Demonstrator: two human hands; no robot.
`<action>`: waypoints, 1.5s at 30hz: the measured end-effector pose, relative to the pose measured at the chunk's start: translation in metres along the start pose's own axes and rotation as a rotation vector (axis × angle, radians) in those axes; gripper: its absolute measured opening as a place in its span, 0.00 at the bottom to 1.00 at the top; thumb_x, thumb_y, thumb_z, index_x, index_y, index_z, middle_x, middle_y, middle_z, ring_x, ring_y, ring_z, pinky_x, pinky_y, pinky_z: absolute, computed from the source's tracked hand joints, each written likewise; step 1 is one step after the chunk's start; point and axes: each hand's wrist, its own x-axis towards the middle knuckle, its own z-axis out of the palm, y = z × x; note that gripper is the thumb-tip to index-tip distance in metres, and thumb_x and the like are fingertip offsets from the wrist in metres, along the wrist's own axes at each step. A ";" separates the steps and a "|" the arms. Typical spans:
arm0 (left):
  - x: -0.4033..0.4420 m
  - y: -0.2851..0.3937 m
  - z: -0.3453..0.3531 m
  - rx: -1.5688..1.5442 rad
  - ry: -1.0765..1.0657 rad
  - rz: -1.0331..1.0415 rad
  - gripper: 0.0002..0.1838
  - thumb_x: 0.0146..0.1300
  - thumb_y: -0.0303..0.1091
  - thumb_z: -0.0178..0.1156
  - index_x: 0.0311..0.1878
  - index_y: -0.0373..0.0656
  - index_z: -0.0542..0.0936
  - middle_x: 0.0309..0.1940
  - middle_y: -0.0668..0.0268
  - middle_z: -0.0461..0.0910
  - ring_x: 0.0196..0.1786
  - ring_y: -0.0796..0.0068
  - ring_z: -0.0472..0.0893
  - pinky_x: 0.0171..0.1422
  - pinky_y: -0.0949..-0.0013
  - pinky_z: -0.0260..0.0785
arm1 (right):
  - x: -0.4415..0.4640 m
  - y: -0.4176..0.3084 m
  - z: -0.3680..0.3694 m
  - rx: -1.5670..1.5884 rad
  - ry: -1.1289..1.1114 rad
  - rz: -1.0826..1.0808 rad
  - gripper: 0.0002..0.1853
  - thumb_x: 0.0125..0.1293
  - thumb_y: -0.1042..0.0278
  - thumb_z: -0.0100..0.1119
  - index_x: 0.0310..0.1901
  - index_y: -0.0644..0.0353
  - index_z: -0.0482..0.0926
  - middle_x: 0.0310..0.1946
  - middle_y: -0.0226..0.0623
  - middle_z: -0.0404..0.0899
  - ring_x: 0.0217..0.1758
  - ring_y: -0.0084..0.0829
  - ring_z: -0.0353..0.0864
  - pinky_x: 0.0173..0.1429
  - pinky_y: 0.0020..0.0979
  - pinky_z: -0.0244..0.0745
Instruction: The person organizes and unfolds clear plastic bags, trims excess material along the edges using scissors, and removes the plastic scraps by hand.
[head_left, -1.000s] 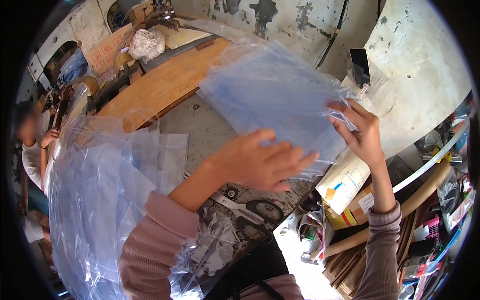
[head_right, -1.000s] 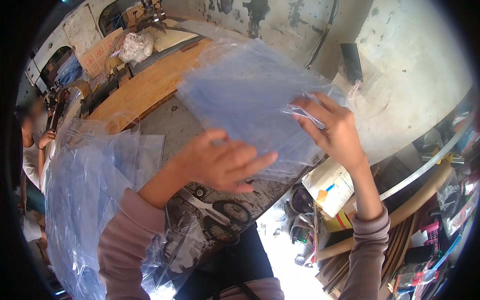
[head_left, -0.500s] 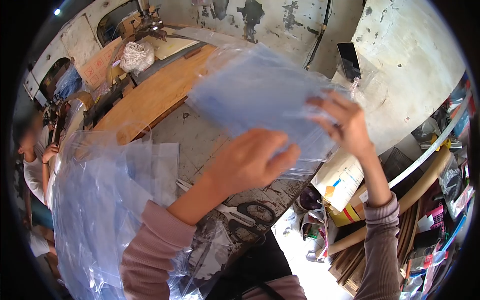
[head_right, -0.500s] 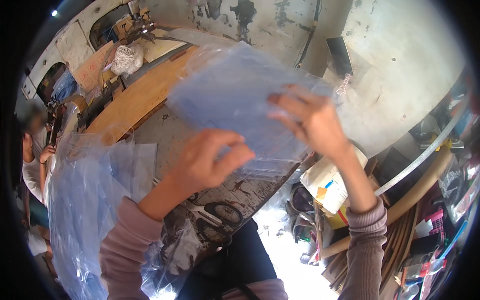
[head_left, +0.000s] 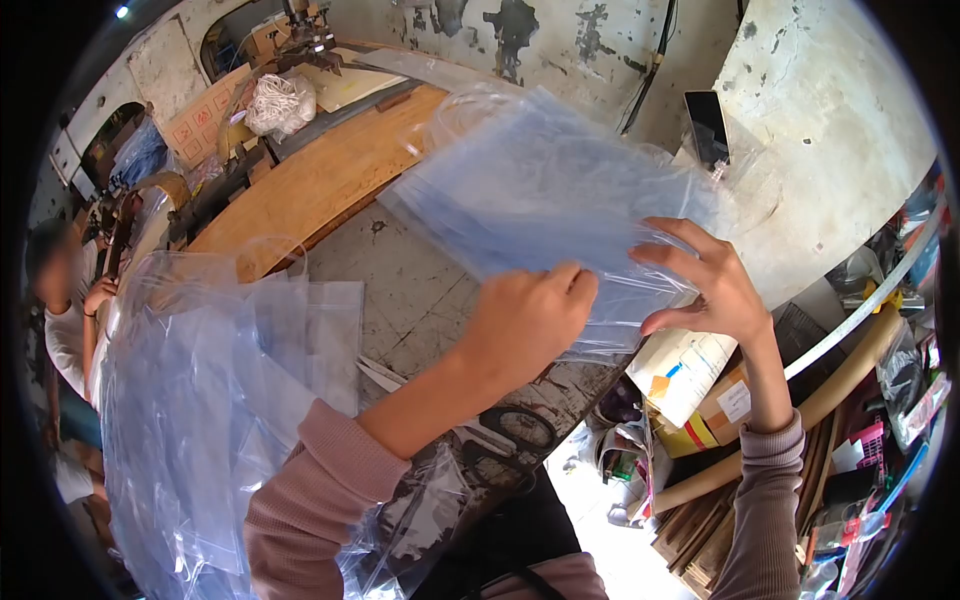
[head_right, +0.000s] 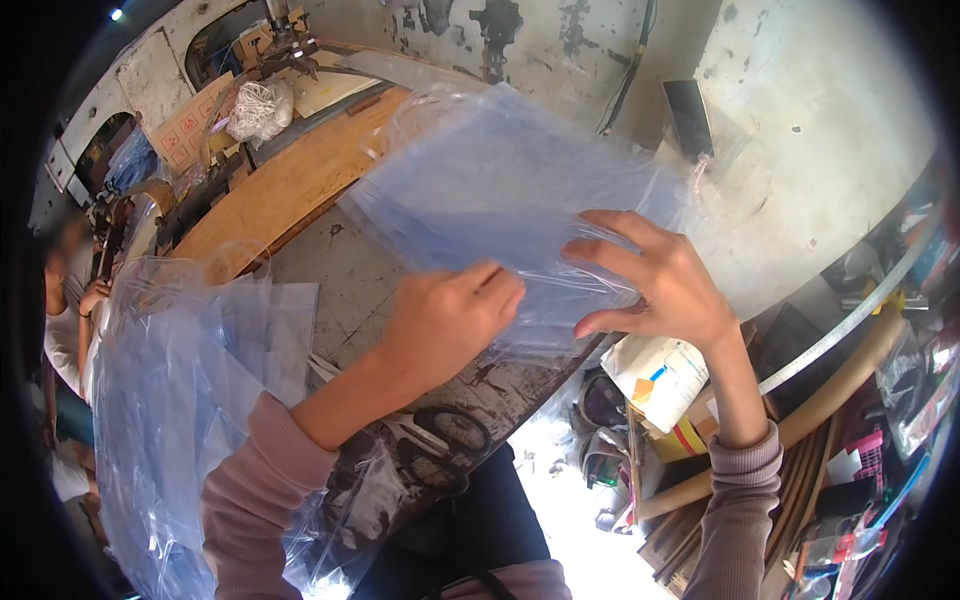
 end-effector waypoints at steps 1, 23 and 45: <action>0.001 0.001 -0.002 0.000 0.003 0.000 0.07 0.52 0.33 0.63 0.29 0.44 0.75 0.23 0.71 0.73 0.20 0.73 0.76 0.27 0.69 0.70 | 0.001 0.000 0.000 0.009 0.008 0.001 0.21 0.40 0.72 0.68 0.42 0.52 0.79 0.48 0.38 0.77 0.43 0.41 0.80 0.42 0.35 0.79; 0.009 0.004 0.009 0.013 -0.123 0.098 0.12 0.48 0.37 0.63 0.35 0.43 0.77 0.23 0.70 0.72 0.20 0.73 0.76 0.25 0.71 0.69 | 0.007 0.009 0.002 0.056 0.035 0.082 0.24 0.44 0.83 0.61 0.47 0.56 0.77 0.45 0.42 0.77 0.42 0.44 0.79 0.43 0.37 0.77; 0.008 -0.033 0.000 0.126 0.043 0.505 0.09 0.57 0.39 0.61 0.29 0.46 0.74 0.23 0.72 0.70 0.21 0.79 0.75 0.22 0.76 0.67 | 0.009 0.007 0.007 0.127 0.054 0.135 0.18 0.50 0.69 0.68 0.44 0.60 0.78 0.43 0.43 0.78 0.39 0.45 0.79 0.40 0.33 0.74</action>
